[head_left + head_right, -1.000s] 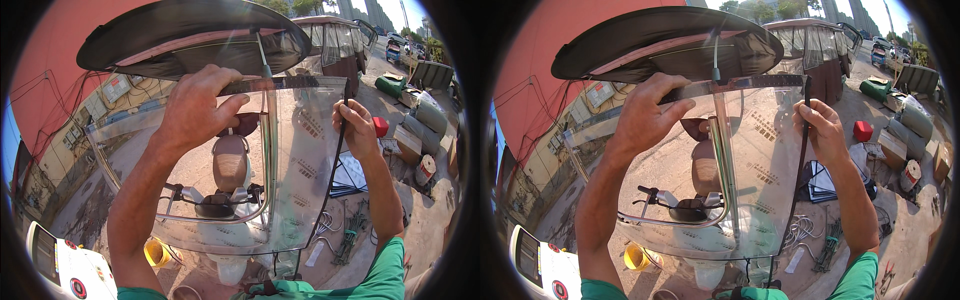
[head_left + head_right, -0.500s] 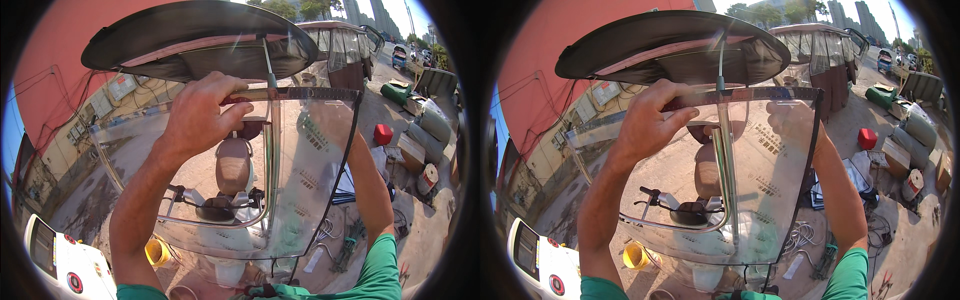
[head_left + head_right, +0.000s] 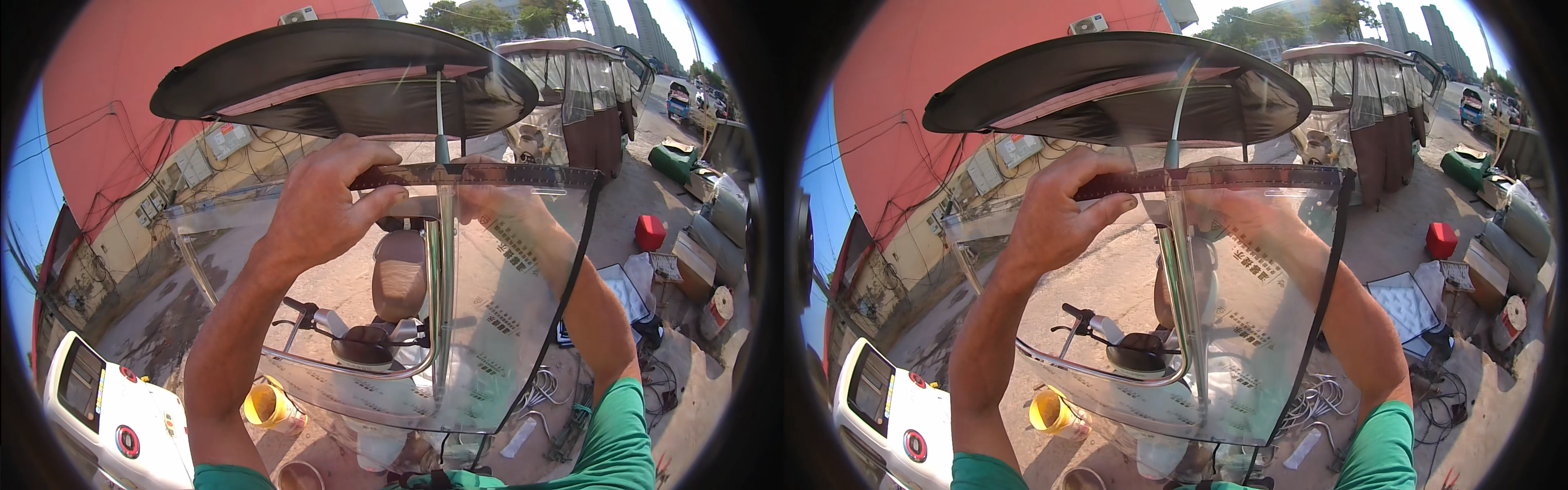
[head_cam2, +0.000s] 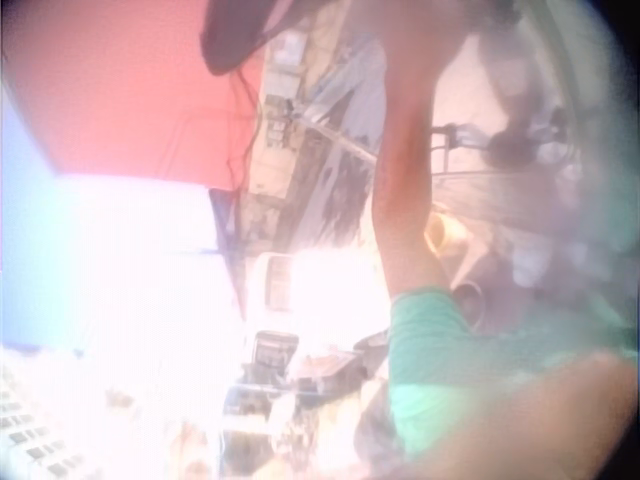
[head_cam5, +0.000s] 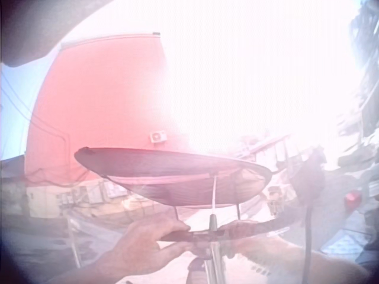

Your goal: The person removes a pink canopy from a scooter, then installs a transparent plastic windshield onto the scooter's frame by hand, aligning and securing it along the top and sides. The person also handles metal hooks and other parts on the ground.

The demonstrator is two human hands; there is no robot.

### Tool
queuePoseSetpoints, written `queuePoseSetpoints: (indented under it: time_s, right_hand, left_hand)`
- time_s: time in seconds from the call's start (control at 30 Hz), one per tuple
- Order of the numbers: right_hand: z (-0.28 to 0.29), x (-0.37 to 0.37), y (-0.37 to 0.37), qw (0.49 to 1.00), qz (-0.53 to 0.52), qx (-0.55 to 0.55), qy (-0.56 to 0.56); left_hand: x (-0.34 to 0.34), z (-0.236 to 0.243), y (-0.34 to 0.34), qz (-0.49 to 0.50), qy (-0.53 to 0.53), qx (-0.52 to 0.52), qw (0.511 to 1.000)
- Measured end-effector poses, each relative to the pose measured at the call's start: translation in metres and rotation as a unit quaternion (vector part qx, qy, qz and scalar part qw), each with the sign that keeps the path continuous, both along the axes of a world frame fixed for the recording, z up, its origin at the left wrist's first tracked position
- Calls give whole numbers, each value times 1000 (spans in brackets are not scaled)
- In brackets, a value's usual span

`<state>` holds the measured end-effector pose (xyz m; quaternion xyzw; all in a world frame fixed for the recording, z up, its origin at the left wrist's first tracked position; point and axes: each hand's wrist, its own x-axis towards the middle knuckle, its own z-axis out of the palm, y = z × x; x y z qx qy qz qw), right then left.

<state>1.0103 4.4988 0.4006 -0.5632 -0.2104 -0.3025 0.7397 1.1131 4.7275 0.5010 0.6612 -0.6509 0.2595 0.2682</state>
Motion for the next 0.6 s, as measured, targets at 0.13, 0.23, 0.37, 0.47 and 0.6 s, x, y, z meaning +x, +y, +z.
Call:
queuePoseSetpoints:
  time_s: [0.13,0.23,0.37,0.47,0.6]
  right_hand:
    - [1,8,-3,999,5,-8,31]
    - [3,14,-4,991,-89,-89,47]
    - [-7,29,-12,998,-38,-54,17]
    - [-4,17,-30,994,49,-94,-2]
    - [9,-10,-52,992,115,-47,17]
  left_hand:
    - [2,-1,1,13,-1,5,1000]
    - [3,-1,2,8,-5,-2,1000]
    - [0,0,6,25,-14,15,999]
    - [-7,2,6,36,-10,11,999]
    - [-9,6,0,19,-58,-13,998]
